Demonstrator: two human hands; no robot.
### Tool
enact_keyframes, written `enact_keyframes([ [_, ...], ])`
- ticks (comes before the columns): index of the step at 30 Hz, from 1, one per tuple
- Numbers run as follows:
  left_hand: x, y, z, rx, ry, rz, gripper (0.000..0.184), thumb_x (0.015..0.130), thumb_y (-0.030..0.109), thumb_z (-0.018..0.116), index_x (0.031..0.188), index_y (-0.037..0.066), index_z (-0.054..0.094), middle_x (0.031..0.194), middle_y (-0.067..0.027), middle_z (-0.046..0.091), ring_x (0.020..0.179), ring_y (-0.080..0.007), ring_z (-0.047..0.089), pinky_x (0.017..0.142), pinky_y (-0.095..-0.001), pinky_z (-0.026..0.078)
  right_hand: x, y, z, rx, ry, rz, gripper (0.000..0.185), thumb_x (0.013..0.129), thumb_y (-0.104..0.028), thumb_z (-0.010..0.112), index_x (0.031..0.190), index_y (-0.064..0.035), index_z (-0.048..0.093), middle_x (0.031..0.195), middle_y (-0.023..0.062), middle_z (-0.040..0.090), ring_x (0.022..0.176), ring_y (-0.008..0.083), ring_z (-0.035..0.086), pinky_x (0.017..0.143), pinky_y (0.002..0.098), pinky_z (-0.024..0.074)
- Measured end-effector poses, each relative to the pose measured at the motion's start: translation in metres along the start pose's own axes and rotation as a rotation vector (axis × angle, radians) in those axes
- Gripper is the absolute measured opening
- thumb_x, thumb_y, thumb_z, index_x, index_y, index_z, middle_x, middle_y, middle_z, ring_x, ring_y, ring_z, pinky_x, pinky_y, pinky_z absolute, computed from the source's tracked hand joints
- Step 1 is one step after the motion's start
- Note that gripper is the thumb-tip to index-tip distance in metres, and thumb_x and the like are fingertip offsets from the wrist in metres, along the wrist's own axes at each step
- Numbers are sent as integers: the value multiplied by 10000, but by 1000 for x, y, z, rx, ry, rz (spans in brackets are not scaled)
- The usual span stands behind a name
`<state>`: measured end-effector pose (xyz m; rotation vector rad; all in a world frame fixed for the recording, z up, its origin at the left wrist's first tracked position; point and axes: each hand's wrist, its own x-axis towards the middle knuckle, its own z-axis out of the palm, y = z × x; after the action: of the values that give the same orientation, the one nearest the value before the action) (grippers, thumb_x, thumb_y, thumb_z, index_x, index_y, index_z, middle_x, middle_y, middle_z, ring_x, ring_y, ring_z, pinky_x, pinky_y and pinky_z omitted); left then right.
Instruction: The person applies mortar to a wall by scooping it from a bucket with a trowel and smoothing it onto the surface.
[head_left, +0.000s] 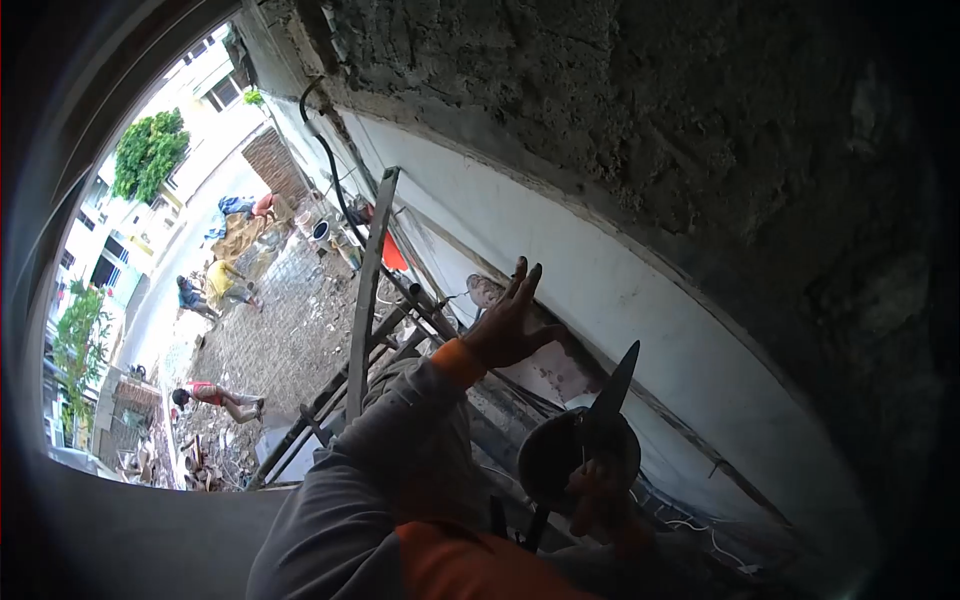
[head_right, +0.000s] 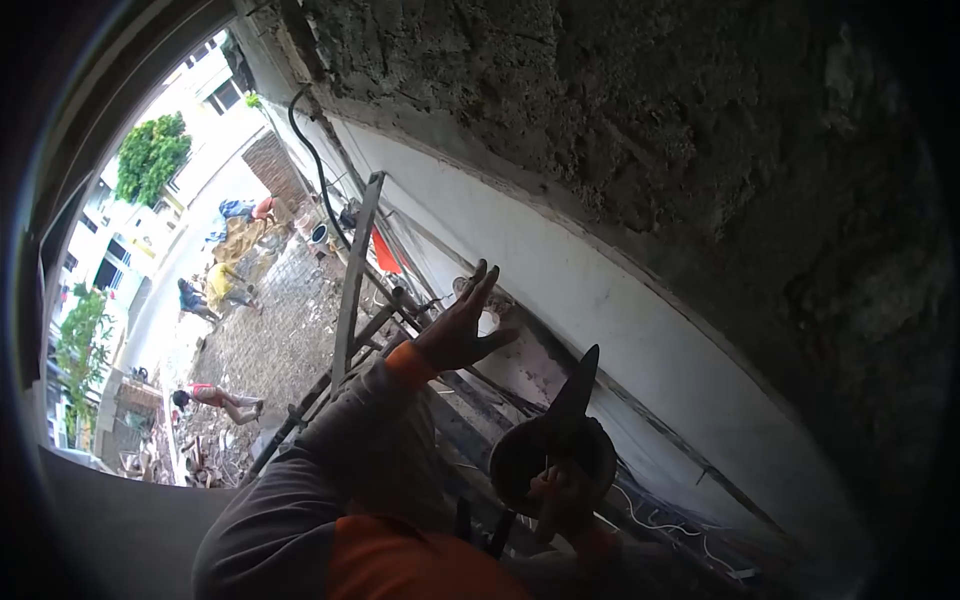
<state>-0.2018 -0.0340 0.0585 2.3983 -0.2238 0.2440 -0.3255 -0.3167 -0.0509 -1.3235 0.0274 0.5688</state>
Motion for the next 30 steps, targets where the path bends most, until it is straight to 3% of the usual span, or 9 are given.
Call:
enact_keyframes([
  [6,-57,38,-23,19,13,-76,860,790,350,661,1384,-4,148,1418,-284,143,1337,-371,129,1077,-411,187,-1,-18,-6,44,-122,-72,363,707,17,599,1050,-15,485,654,43,504,559,151,547,503,285,487],
  [10,-94,46,-26,60,-76,-197,777,803,396,617,1355,0,240,1380,-271,259,1246,-399,333,1017,-419,324,4,-34,1,-65,-187,-248,498,657,38,565,1150,10,510,893,62,478,557,121,543,497,250,515],
  [12,-111,48,-18,161,-116,-136,667,787,365,620,1281,-9,373,1249,-225,451,1114,-364,484,931,-417,407,6,-30,2,-86,-211,-264,548,629,42,557,1174,13,502,982,75,455,553,119,543,481,241,517],
  [16,-126,71,-2,245,-652,-327,626,733,372,649,1194,-14,473,1185,-186,508,1038,-338,533,869,-418,434,7,-33,7,-106,-211,-179,548,704,-6,562,1235,-4,427,737,28,466,542,108,521,489,237,472],
  [19,-138,76,36,272,-981,-316,640,715,353,660,1214,5,459,1180,-185,515,1016,-339,548,867,-418,433,21,-17,-6,-147,-133,-196,525,679,24,553,1199,-2,484,876,69,487,527,116,513,482,241,495],
  [20,-148,71,55,278,-1065,-271,650,712,342,662,1230,15,445,1178,-186,517,1005,-340,555,867,-419,433,23,-21,-5,-126,-123,-197,399,698,5,564,1089,-12,491,804,48,476,522,111,505,480,237,472],
  [22,-174,64,94,155,-875,-279,667,711,289,664,1264,26,400,1196,-185,509,1017,-331,558,851,-424,441,27,-31,0,-73,-84,-197,157,736,-33,586,869,-31,504,660,6,453,510,101,488,474,229,425],
  [26,-217,46,188,-98,-284,0,645,767,207,631,1307,37,323,1151,-115,531,969,-235,574,759,-357,473,45,-26,-8,-161,-25,-199,131,748,-41,576,747,-68,448,632,17,462,491,105,475,470,236,414],
  [30,-189,92,155,-1012,-630,-367,475,783,131,617,1183,8,393,1049,-78,548,964,-190,539,844,-354,444,32,-34,8,-215,-28,-164,121,718,-57,589,740,-43,471,627,32,472,469,117,482,457,245,419],
])
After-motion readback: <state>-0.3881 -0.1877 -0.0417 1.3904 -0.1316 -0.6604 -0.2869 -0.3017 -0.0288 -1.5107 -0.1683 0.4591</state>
